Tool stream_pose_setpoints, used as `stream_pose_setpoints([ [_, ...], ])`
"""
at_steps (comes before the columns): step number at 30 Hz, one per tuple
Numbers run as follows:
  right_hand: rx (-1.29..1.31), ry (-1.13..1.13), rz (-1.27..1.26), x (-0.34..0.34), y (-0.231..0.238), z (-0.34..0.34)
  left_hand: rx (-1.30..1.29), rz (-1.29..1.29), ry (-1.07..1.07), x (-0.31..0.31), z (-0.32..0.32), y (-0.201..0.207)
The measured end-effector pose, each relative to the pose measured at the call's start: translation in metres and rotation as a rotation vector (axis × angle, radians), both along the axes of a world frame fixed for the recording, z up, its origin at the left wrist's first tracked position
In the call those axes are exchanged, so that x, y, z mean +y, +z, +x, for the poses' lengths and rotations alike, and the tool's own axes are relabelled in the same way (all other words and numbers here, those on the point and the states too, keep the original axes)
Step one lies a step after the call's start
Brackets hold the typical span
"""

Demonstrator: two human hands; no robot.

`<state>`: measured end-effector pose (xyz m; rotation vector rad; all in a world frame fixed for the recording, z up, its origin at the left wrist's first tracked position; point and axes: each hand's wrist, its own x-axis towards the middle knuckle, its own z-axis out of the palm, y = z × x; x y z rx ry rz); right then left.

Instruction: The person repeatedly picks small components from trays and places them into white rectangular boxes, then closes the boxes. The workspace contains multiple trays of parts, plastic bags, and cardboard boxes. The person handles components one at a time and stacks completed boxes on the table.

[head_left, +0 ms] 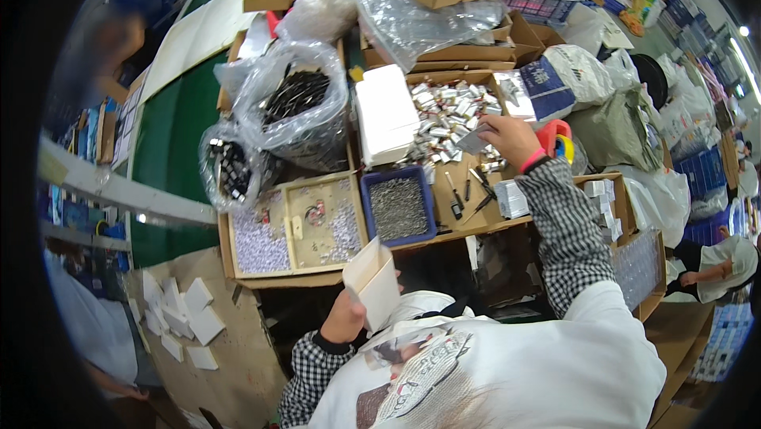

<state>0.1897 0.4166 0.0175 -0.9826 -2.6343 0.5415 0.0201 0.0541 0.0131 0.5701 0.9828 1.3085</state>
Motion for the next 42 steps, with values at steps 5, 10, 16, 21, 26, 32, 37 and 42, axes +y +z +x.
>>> stream_pose_setpoints([
  [5, 0.359, 0.237, -0.354, -0.102, 0.063, -0.026, -0.079, -0.025, -0.074, -0.002, -0.012, -0.007],
  [10, 0.284, 0.557, -0.245, -0.163, 0.087, -0.048, 0.005, -0.114, -0.153, -0.009, -0.024, -0.001],
  [16, 0.253, 0.79, -0.115, -0.198, 0.078, -0.07, 0.138, -0.092, -0.195, -0.021, -0.033, -0.002],
  [21, 0.206, 0.755, -0.293, -0.22, 0.078, -0.08, 0.121, -0.055, -0.221, -0.03, -0.043, -0.011],
  [26, 0.33, 0.593, -0.231, -0.217, 0.09, -0.071, 0.008, 0.029, -0.198, -0.036, -0.046, -0.01],
  [32, 0.286, 0.007, -0.229, -0.146, 0.065, -0.016, -0.028, 0.126, -0.095, -0.039, -0.046, -0.003],
  [37, -0.148, -0.235, -0.201, -0.08, -0.014, 0.019, -0.188, 0.119, -0.028, -0.04, -0.047, -0.008],
  [42, -0.347, -0.163, -0.243, -0.078, -0.082, 0.0, -0.185, 0.095, -0.018, -0.033, -0.036, -0.011],
])
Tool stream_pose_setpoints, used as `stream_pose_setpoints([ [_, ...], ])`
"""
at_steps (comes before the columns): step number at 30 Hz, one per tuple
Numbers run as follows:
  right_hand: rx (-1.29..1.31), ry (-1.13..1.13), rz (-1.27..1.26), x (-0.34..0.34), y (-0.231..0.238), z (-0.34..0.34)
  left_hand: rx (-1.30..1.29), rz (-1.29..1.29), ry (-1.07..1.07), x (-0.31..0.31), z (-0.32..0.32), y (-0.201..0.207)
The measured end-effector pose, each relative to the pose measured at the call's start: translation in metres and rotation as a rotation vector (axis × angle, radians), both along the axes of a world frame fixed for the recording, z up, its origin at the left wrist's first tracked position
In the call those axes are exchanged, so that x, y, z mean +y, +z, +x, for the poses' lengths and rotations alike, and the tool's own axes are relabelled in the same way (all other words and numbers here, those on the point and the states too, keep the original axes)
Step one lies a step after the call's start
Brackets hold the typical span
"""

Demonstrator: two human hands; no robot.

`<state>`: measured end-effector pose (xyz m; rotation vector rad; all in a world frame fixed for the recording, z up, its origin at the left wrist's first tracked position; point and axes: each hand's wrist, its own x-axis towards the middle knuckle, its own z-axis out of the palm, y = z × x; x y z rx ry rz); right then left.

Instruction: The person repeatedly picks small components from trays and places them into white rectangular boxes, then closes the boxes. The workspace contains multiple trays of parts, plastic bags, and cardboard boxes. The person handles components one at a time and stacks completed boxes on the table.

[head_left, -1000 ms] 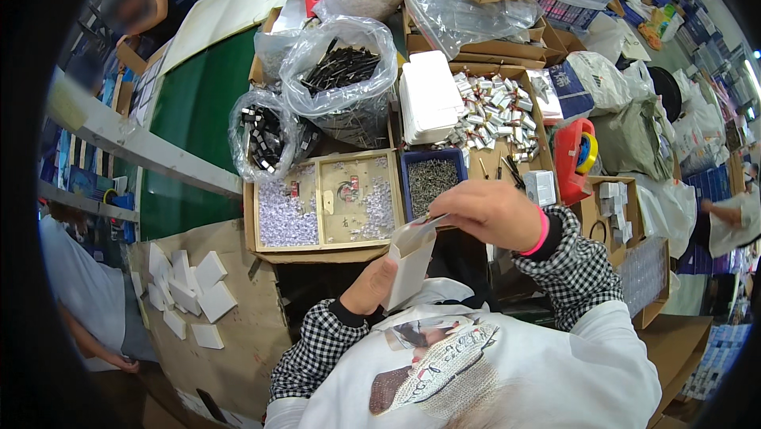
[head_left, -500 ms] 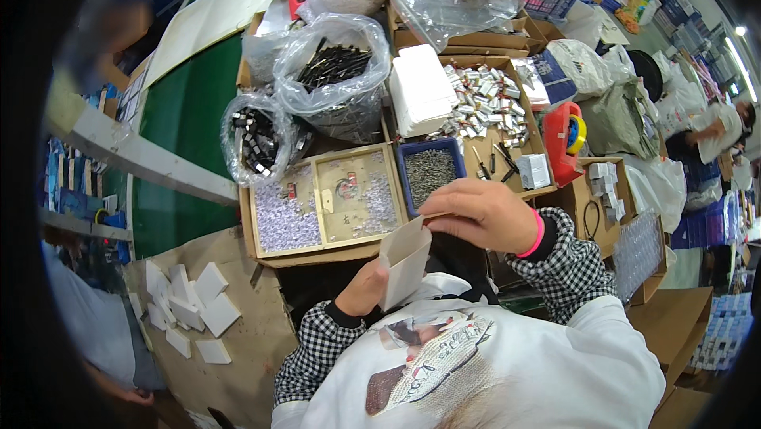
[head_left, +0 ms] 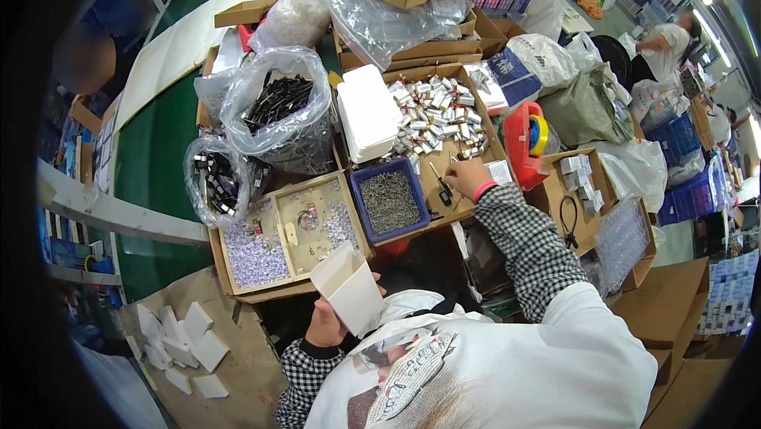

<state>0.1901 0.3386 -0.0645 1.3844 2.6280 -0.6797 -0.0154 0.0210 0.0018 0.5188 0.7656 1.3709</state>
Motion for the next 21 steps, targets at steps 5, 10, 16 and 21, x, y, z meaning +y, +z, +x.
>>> stream_pose_setpoints([
  [5, -0.229, 0.012, -0.056, -0.004, -0.014, -0.021, 0.062, -0.021, -0.013, 0.011, 0.011, 0.004],
  [10, -0.23, -0.019, -0.038, -0.023, -0.009, -0.023, 0.044, -0.033, -0.008, 0.021, 0.019, 0.002],
  [16, -0.222, 0.092, -0.074, -0.017, -0.016, -0.012, 0.025, -0.004, -0.052, 0.03, 0.023, 0.001],
  [21, -0.146, 0.108, -0.1, -0.007, -0.016, 0.009, 0.205, -0.048, 0.023, 0.03, 0.029, 0.005],
])
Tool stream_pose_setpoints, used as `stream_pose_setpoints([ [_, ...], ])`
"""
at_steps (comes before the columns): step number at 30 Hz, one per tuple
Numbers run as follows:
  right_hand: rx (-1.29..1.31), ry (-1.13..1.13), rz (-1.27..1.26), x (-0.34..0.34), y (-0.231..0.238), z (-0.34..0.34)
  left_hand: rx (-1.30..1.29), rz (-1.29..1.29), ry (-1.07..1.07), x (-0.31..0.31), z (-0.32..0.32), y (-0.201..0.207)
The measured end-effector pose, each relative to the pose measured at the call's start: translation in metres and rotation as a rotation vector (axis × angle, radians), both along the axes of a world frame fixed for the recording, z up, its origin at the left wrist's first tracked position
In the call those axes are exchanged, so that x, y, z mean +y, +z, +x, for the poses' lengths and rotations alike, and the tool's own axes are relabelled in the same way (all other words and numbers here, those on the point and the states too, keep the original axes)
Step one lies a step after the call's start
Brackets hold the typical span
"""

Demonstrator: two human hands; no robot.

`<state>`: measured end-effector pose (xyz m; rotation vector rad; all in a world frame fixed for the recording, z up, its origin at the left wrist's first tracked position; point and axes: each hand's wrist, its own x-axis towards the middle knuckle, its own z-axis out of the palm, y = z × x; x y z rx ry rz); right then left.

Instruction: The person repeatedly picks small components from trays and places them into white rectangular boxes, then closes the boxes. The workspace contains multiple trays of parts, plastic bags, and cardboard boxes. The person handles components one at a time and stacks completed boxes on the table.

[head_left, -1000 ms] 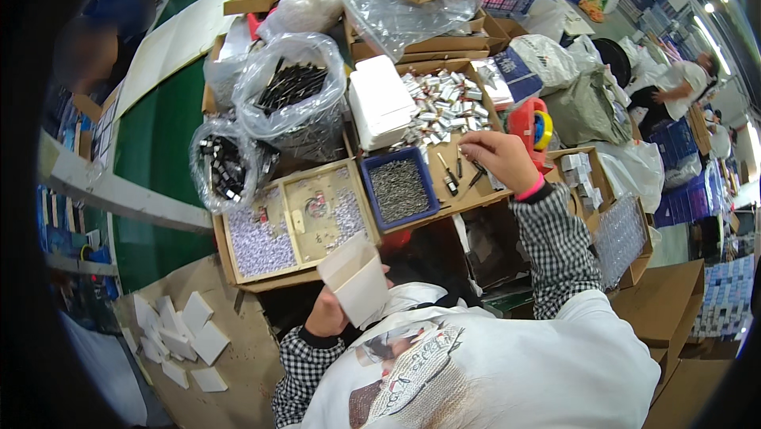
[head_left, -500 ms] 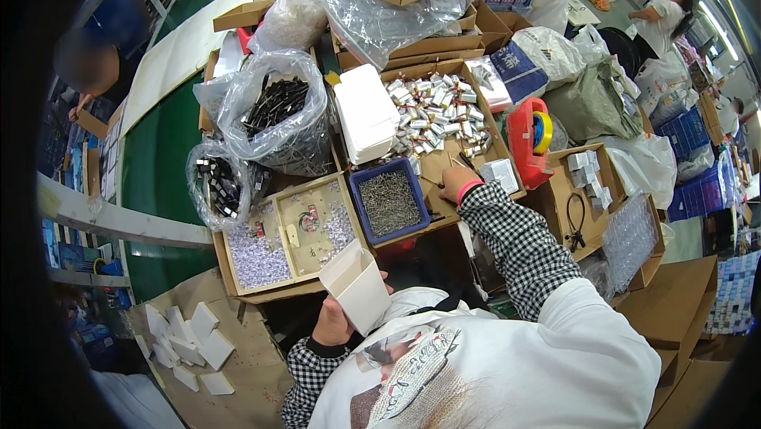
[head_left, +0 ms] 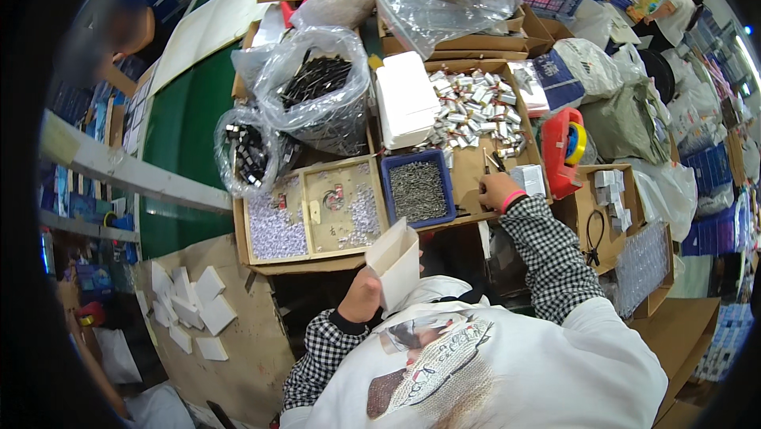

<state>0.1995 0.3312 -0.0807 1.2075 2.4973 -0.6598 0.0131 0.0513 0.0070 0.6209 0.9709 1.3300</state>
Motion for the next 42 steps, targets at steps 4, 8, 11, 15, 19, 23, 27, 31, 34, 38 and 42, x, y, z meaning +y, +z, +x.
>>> stream_pose_setpoints([
  [4, 0.373, -0.07, -0.052, -0.012, 0.038, 0.003, 0.251, 0.156, -0.004, -0.003, -0.002, -0.003],
  [8, 0.976, -0.225, -0.459, -0.049, 0.11, -0.01, 0.298, 0.157, 0.043, -0.009, -0.007, -0.006],
  [11, 1.209, 0.001, -0.456, -0.088, 0.154, -0.029, 0.213, 0.158, 0.022, -0.01, -0.006, -0.009],
  [15, 1.098, 0.429, -0.275, -0.118, 0.183, -0.062, 0.182, 0.212, -0.006, -0.008, -0.005, -0.013],
  [19, 0.962, 0.49, -0.225, -0.13, 0.197, -0.075, 0.183, 0.22, 0.001, -0.016, -0.01, -0.01],
  [23, 0.948, 0.51, -0.243, -0.143, 0.198, -0.084, 0.076, 0.197, 0.039, -0.026, -0.014, 0.0],
  [27, 1.049, -0.023, -0.775, -0.173, 0.184, -0.097, 0.136, 0.245, 0.081, -0.028, -0.018, 0.005],
  [31, 1.096, 0.124, -0.572, -0.191, 0.17, -0.107, 0.261, 0.223, 0.177, -0.036, -0.024, 0.0],
  [34, 1.099, -0.03, -0.583, -0.204, 0.163, -0.111, 0.272, 0.227, 0.246, -0.04, -0.026, -0.012],
  [38, 1.058, -0.052, -0.528, -0.206, 0.157, -0.112, 0.263, 0.208, 0.262, -0.045, -0.029, -0.026],
  [42, 1.074, 0.38, -0.017, -0.201, 0.149, -0.121, 0.185, 0.167, 0.293, -0.052, -0.034, -0.028],
])
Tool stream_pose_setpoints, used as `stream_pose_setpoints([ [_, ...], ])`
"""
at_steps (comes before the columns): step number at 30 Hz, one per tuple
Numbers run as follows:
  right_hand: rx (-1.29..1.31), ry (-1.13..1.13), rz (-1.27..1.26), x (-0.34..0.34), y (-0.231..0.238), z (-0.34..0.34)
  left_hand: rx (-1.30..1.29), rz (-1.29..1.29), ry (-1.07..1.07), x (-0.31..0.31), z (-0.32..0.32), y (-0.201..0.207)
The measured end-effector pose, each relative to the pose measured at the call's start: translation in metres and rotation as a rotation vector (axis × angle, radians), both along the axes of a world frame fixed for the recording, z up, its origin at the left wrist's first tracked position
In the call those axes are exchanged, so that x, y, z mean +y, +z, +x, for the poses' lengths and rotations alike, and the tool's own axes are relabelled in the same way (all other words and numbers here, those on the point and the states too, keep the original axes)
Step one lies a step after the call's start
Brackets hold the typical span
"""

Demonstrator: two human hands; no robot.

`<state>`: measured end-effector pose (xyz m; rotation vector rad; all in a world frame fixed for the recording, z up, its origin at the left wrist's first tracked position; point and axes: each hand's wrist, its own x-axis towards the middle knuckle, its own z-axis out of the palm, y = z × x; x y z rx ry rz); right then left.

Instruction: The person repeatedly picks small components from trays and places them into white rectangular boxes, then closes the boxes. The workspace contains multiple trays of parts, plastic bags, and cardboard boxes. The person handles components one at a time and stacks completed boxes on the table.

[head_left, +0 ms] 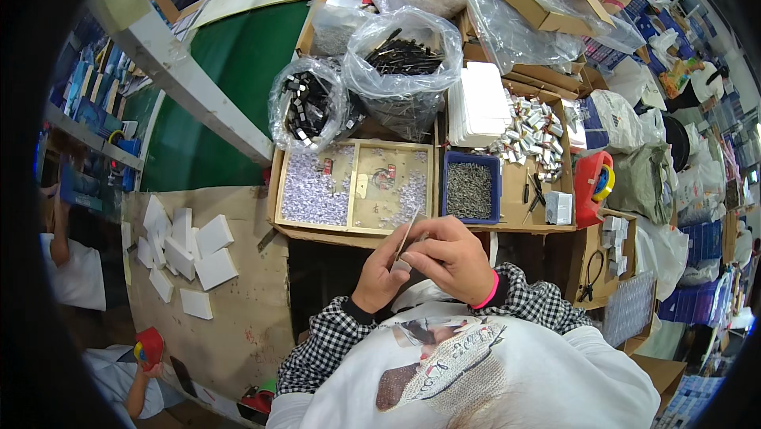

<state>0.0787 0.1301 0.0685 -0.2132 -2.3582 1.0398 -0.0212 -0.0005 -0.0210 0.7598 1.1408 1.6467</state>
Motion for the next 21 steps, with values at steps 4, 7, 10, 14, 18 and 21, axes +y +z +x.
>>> stream_pose_setpoints([
  [4, -0.113, -0.022, -0.646, 0.014, -0.016, -0.005, -0.032, -0.005, 0.027, -0.017, -0.01, 0.003],
  [7, -0.34, -0.077, -0.504, 0.049, -0.047, -0.034, -0.069, -0.069, 0.028, -0.037, -0.017, 0.001],
  [10, -0.512, -0.036, -0.167, 0.069, -0.091, -0.071, -0.021, -0.178, 0.063, -0.057, -0.022, -0.005],
  [14, -0.549, -0.093, -0.022, 0.079, -0.138, -0.111, 0.018, -0.195, 0.157, -0.077, -0.024, -0.011],
  [18, -0.622, -0.096, 0.05, 0.08, -0.158, -0.135, -0.009, -0.221, 0.211, -0.093, -0.029, -0.014],
  [21, -0.657, -0.063, 0.064, 0.08, -0.156, -0.14, 0.004, -0.238, 0.221, -0.104, -0.035, -0.017],
])
